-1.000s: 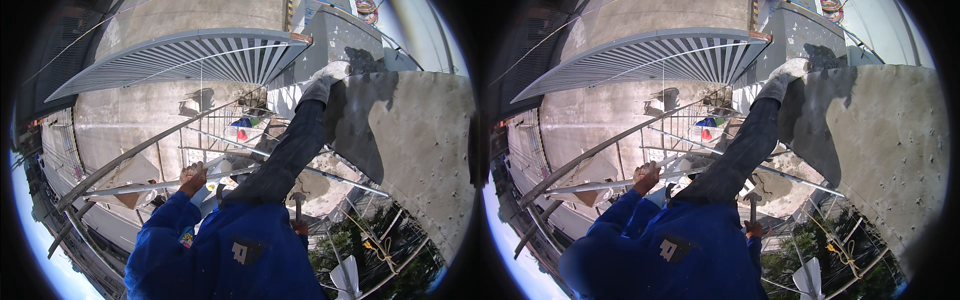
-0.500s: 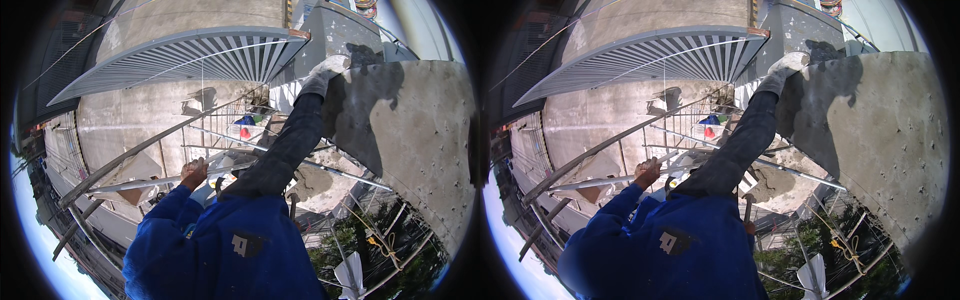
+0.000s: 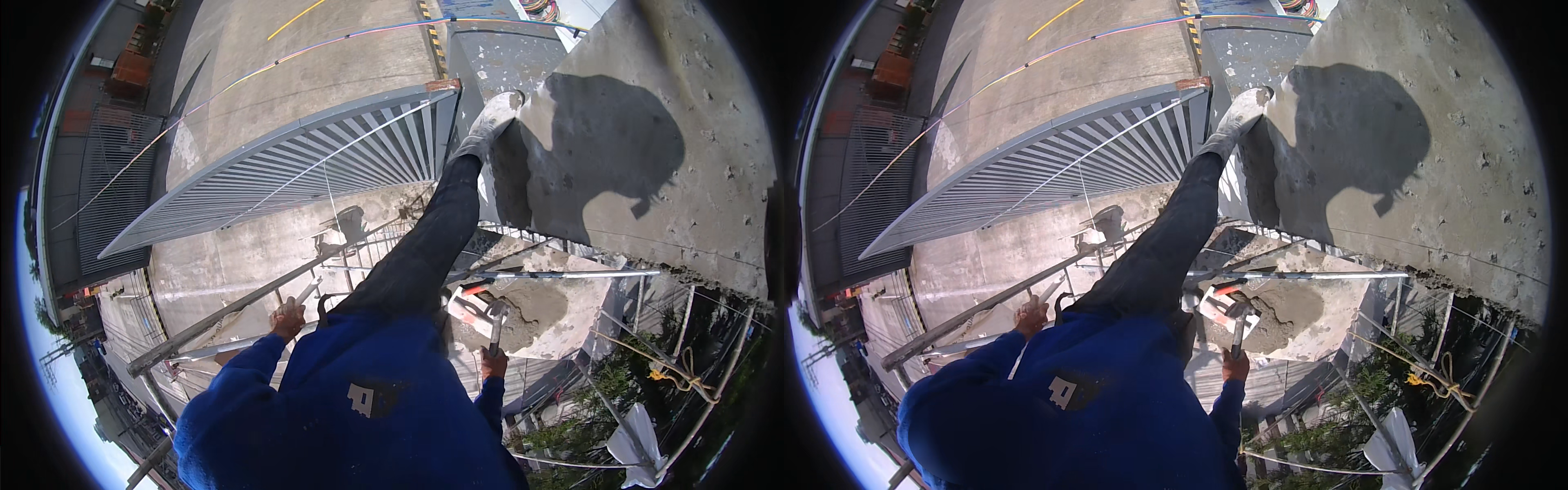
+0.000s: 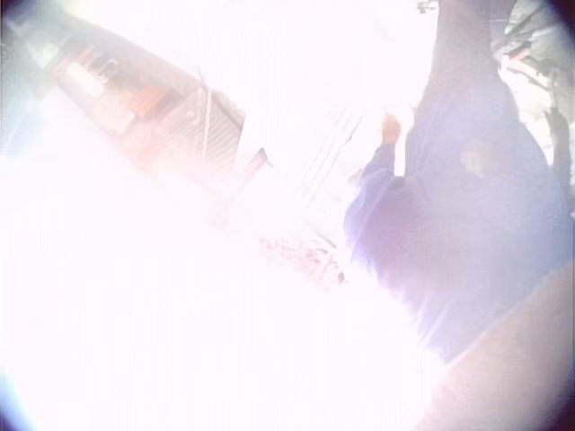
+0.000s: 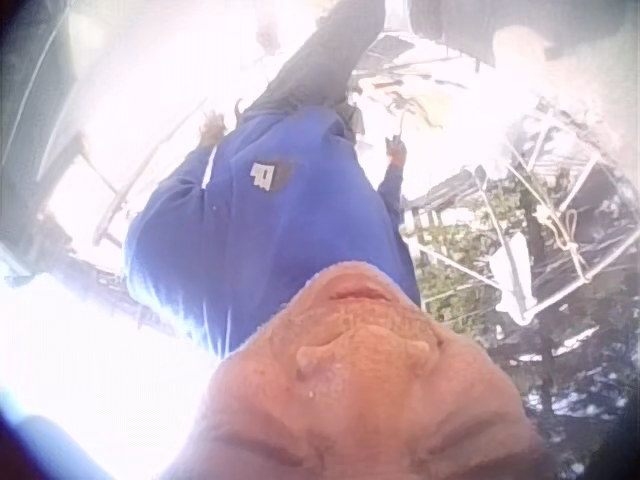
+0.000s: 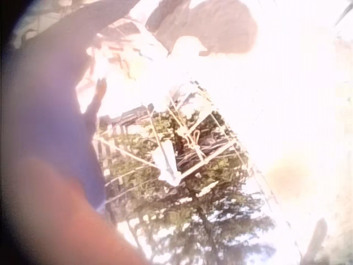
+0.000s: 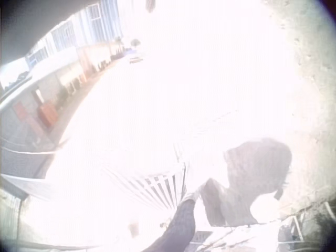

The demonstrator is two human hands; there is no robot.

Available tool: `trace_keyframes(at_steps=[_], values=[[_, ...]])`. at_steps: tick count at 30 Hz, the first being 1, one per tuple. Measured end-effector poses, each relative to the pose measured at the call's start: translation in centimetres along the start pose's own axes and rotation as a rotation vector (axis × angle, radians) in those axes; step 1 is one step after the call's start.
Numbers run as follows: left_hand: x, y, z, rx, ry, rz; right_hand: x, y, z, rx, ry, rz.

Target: The person uses a hammer and chisel to chip away at a concrete surface on a building exterior. The person repeatedly strikes the chisel with the hammer to remove material from the concrete.

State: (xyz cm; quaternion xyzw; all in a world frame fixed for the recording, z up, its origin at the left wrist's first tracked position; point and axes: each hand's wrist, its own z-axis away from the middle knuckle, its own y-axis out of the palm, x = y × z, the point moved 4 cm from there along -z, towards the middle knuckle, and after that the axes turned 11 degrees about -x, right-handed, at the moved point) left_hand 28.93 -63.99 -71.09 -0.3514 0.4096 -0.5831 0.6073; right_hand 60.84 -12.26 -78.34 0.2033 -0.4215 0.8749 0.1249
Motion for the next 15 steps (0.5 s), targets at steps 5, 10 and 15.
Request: trace_keyframes(at_steps=[5, 10, 15], values=[[4.4, -0.5, -0.5, -0.009, -0.003, -0.073, 6.5, 2.1, 0.6, -0.058, -0.141, -0.025], [5.0, 1.3, -3.9, -0.016, 0.015, -0.042, 8.6, 7.1, 0.0, -0.174, -0.24, -0.104], [-0.5, 1.4, -14.2, -0.195, 0.345, -0.026, 14.1, 7.5, 2.0, -0.175, -0.287, -0.243]])
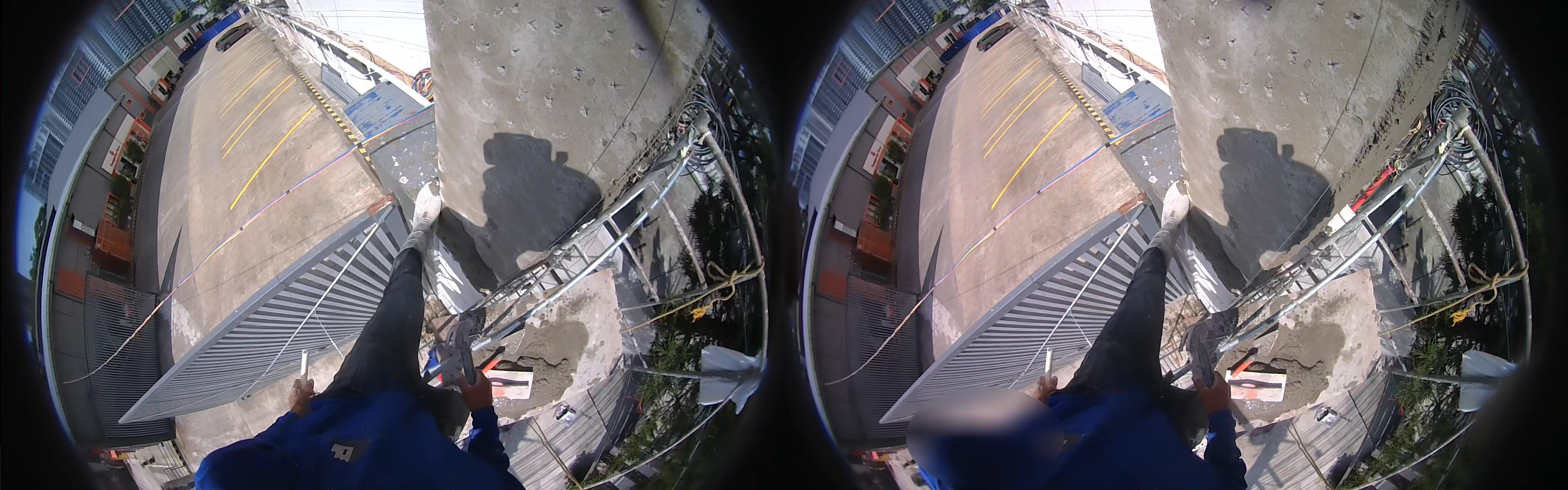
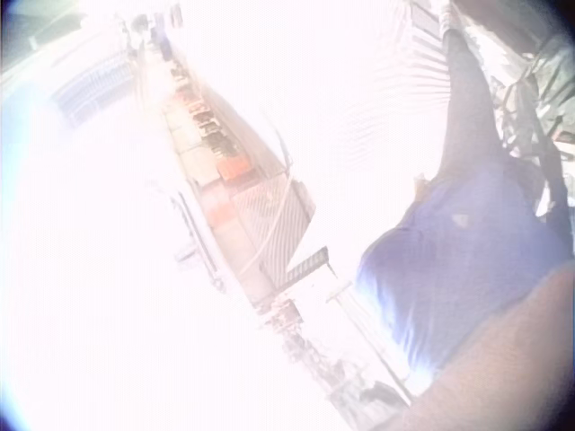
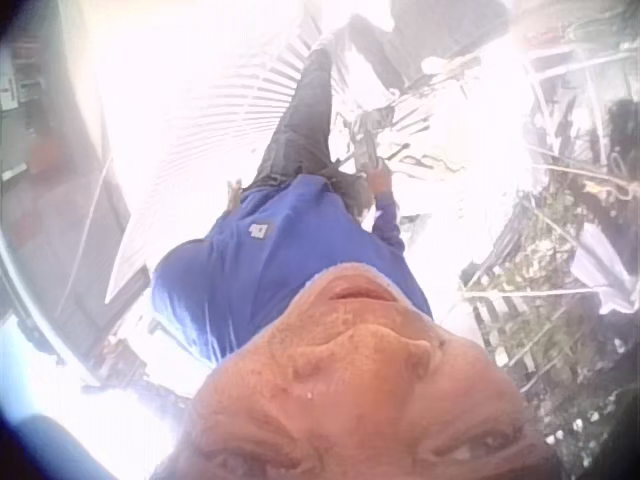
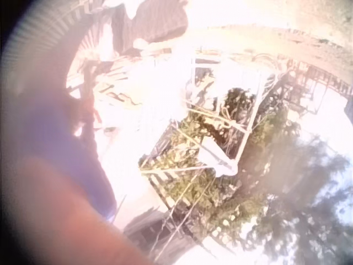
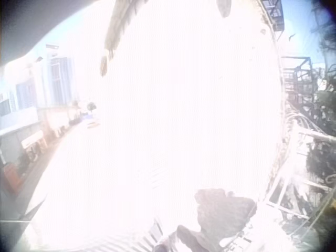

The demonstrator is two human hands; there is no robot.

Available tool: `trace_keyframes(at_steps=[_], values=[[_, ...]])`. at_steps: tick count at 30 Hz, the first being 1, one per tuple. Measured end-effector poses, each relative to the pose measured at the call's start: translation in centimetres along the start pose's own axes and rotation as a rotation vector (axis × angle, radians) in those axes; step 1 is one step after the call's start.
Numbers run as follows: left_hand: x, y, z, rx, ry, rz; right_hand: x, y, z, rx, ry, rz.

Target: The person uses a hammer and chisel to chip away at a concrete surface on a building exterior. The person repeatedly strikes the chisel with the hammer to remove material from the concrete.

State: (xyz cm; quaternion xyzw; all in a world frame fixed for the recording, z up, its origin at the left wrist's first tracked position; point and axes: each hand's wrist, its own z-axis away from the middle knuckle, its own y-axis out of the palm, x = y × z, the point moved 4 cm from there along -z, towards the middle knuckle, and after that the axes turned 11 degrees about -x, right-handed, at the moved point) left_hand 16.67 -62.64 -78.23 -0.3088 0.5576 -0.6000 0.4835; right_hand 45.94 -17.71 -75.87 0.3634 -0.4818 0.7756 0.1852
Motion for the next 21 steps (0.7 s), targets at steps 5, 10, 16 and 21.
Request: trace_keyframes(at_steps=[5, 10, 16, 21], values=[[-23.5, -12.0, -20.5, -0.381, 0.223, 0.54, 11.6, -3.7, -3.8, -0.047, -0.154, -0.046], [-45.1, -24.1, -30.5, -0.349, 0.602, 1.07, 27.5, -10.6, -6.0, -0.131, -0.399, -0.258], [-54.6, -31.5, -31.8, -0.326, 0.684, 1.265, 32.9, -11.7, -6.7, -0.311, -0.623, -0.325], [-56.1, -32.8, -31.7, -0.745, 0.901, 0.933, 33.2, -9.8, -8.8, -0.35, -0.538, -0.199]])
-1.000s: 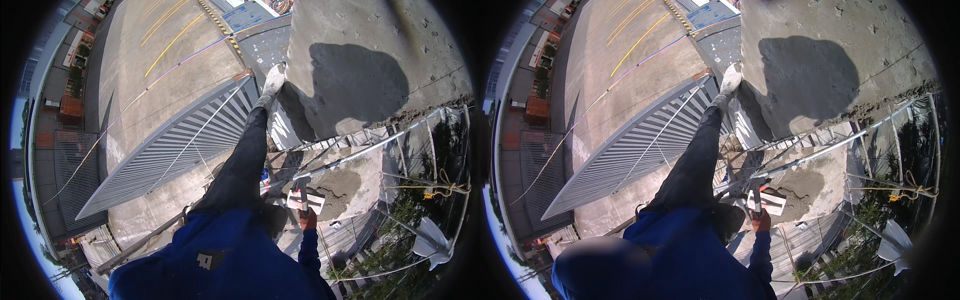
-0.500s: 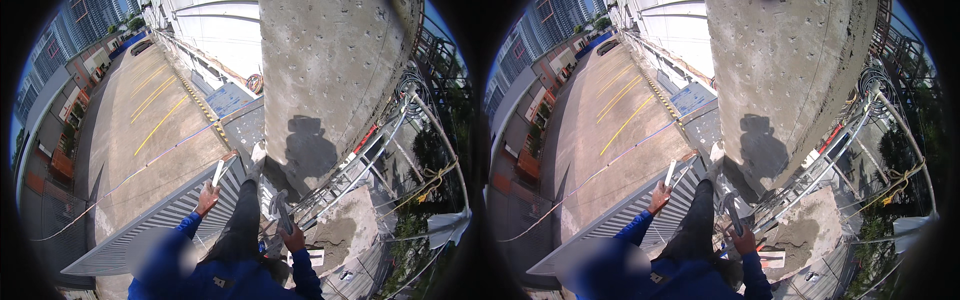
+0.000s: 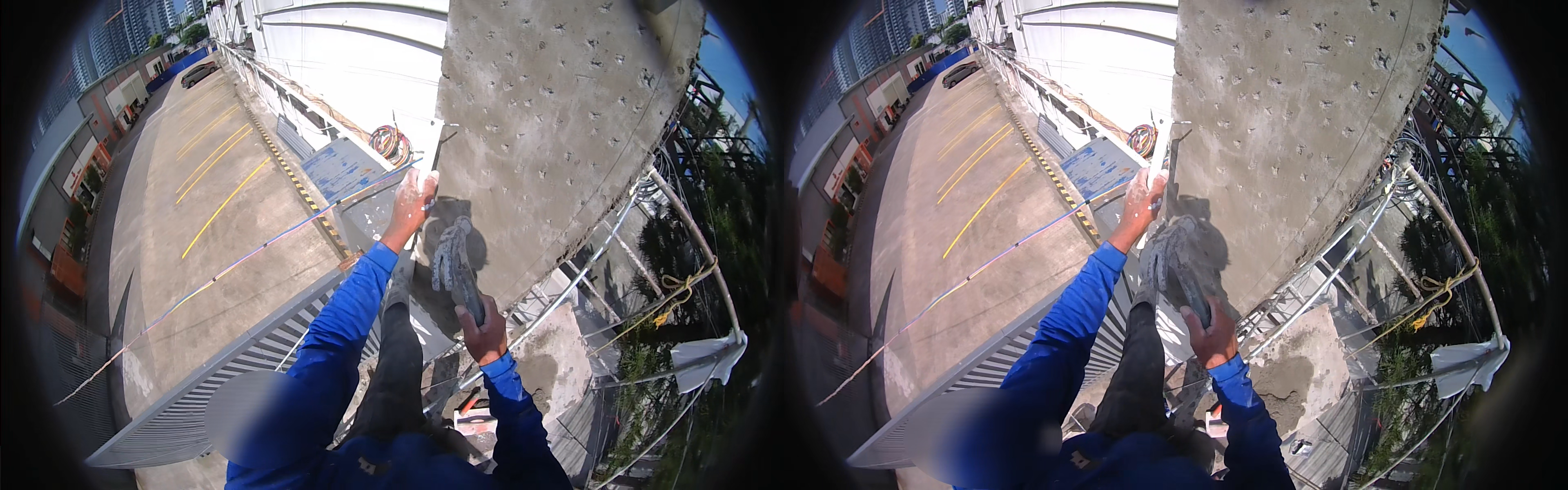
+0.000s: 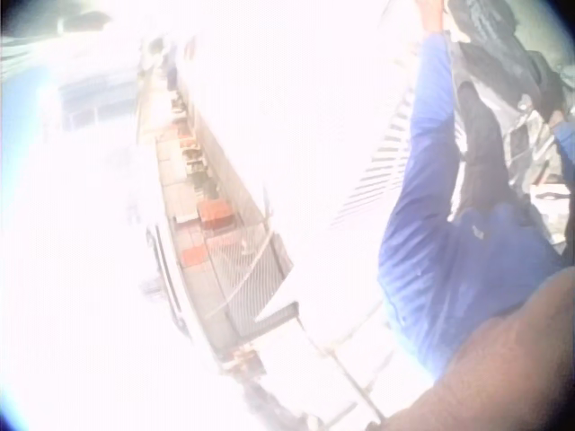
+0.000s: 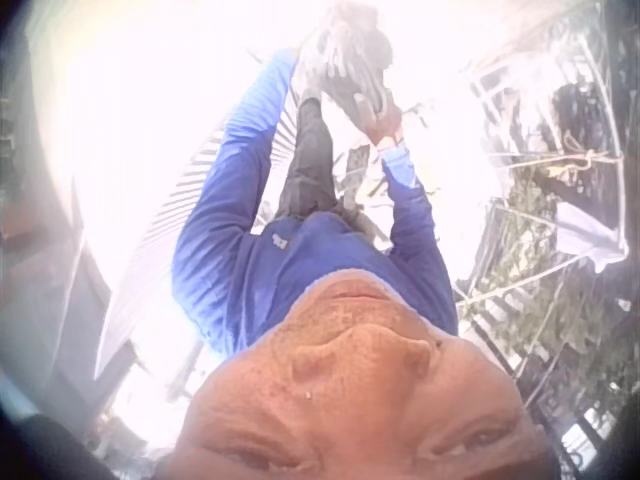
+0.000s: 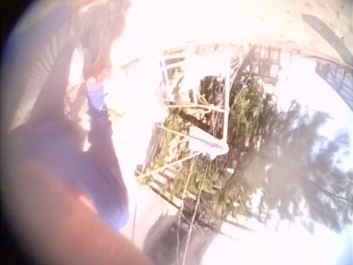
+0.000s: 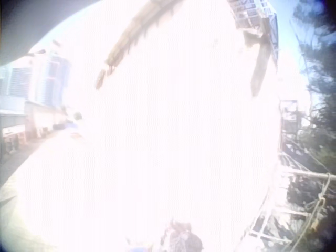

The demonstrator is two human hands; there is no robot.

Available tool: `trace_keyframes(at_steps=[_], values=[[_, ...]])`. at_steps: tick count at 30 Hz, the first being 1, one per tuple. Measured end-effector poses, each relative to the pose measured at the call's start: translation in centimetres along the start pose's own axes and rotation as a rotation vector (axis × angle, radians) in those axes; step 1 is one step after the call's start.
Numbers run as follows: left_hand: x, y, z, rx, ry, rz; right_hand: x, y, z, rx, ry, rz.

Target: The person uses a hammer and chisel to chip away at a concrete surface on a building exterior. The person repeatedly strikes the chisel with the hammer to remove material from the concrete.

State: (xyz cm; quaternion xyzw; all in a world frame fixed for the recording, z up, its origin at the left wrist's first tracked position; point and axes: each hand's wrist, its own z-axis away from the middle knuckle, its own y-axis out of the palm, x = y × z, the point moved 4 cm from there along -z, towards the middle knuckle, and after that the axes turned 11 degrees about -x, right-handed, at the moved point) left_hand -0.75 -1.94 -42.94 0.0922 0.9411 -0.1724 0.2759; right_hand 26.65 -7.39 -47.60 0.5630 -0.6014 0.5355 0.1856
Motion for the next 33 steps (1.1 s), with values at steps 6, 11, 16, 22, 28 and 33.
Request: trace_keyframes(at_steps=[6, 11, 16, 22, 28, 33], values=[[4.2, 2.9, -0.3, -0.126, -0.161, 0.285, 10.0, 2.0, -5.0, 0.034, -0.36, -0.104], [3.8, 3.2, -1.2, -0.004, -0.137, 0.066, 20.4, 2.6, -6.3, 0.097, -1.066, -0.082], [1.9, 1.8, -2.0, -0.024, -0.115, 0.035, 14.0, 4.8, -12.7, 0.027, -0.98, 0.178], [6.1, 2.9, -0.4, 0.05, 0.042, -0.08, 8.4, 6.7, -15.4, 0.009, -0.223, 0.277], [7.3, 3.6, -0.5, 0.112, -0.391, -0.066, 21.2, 5.8, -8.0, -0.051, -0.909, -0.112], [7.4, 2.7, -0.5, 0.068, -0.34, -0.014, 16.1, 7.0, -11.9, -0.079, -1.126, 0.078]])
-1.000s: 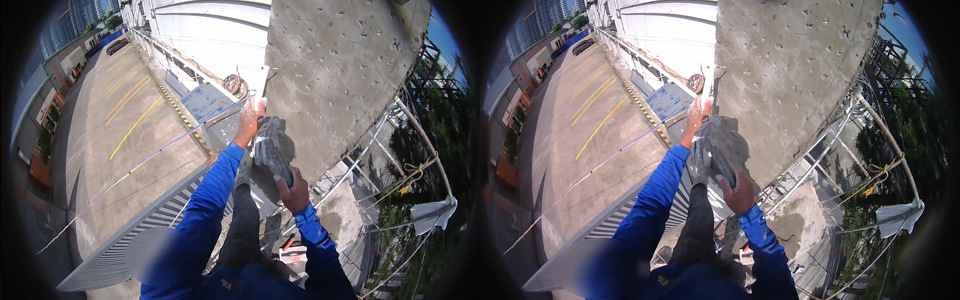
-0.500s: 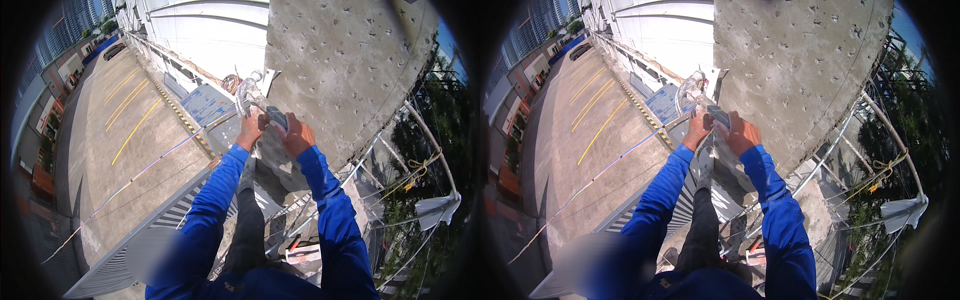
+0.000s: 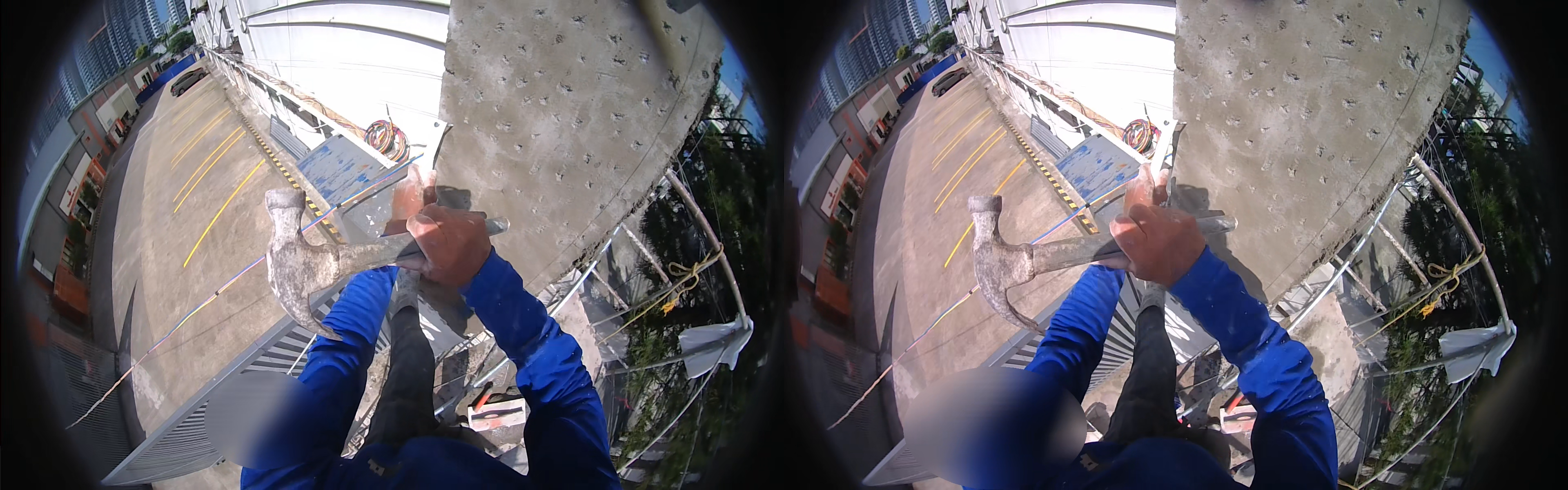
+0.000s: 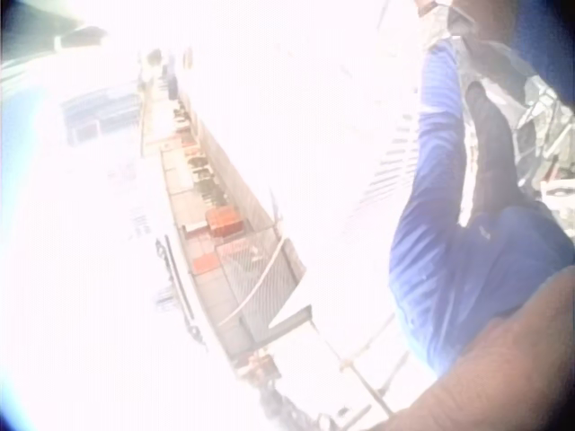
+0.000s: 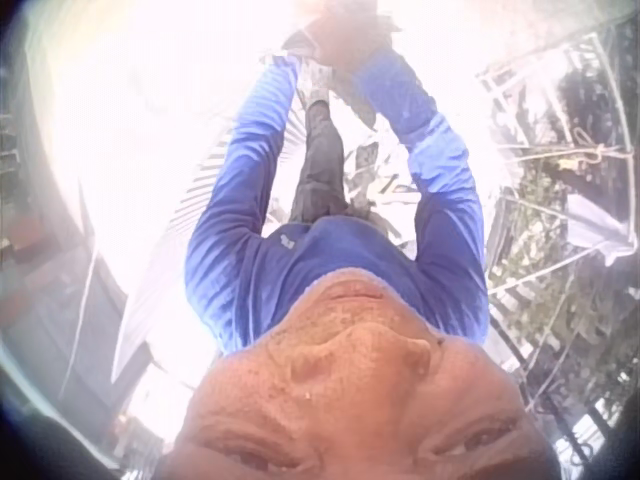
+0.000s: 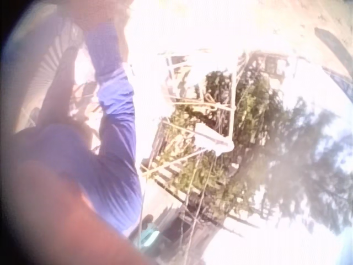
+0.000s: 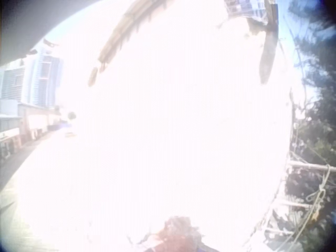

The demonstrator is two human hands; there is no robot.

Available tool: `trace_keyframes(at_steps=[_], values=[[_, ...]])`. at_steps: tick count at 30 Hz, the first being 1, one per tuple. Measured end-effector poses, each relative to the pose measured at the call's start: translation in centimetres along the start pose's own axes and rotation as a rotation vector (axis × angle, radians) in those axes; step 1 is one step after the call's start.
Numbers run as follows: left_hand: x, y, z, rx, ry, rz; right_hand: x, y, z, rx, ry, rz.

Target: The person uses a hammer and chisel to chip away at a concrete surface on a building exterior. The person repeatedly strikes the chisel with the hammer to remove material from the concrete.

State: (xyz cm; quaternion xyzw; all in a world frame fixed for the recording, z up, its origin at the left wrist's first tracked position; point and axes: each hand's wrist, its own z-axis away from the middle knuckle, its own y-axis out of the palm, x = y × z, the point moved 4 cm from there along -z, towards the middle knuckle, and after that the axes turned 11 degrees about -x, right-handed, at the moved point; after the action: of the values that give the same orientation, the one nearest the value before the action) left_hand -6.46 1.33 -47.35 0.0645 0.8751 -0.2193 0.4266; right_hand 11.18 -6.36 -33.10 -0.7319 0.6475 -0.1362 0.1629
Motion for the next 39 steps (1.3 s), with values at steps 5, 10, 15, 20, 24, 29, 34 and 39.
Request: trace_keyframes(at_steps=[5, 10, 15, 20, 24, 29, 34, 39], values=[[1.6, 0.8, -1.1, -0.025, 0.388, -0.179, -9.9, 2.6, 5.9, 0.301, 0.88, 0.176], [1.9, 1.2, 1.1, -0.082, 0.248, 0.057, 0.8, 0.8, 1.6, 0.08, 0.673, -0.106], [-1.5, -0.6, 3.3, 0.061, -0.034, -0.068, 2.7, -1.9, 0.8, 0.13, 0.145, -0.113], [1.2, 0.8, 3.1, 0.054, 0.173, -0.226, -7.5, 0.3, 10.0, 0.264, 0.906, 0.232], [3.1, 0.3, 3.8, 0.089, 0.391, -0.125, -2.7, -0.3, 6.0, 0.223, 0.941, 0.074], [-1.9, 0.8, 4.4, 0.228, -0.293, -0.038, 4.2, -3.4, 1.2, 0.033, 0.216, -0.147], [-0.5, 0.4, 5.7, -0.133, 0.739, -0.311, -7.2, -2.2, 9.4, 0.386, 1.046, 0.26], [-1.0, 0.2, 5.9, -0.02, 0.62, -0.088, -2.0, -1.1, 9.1, 0.155, 1.007, 0.116]])
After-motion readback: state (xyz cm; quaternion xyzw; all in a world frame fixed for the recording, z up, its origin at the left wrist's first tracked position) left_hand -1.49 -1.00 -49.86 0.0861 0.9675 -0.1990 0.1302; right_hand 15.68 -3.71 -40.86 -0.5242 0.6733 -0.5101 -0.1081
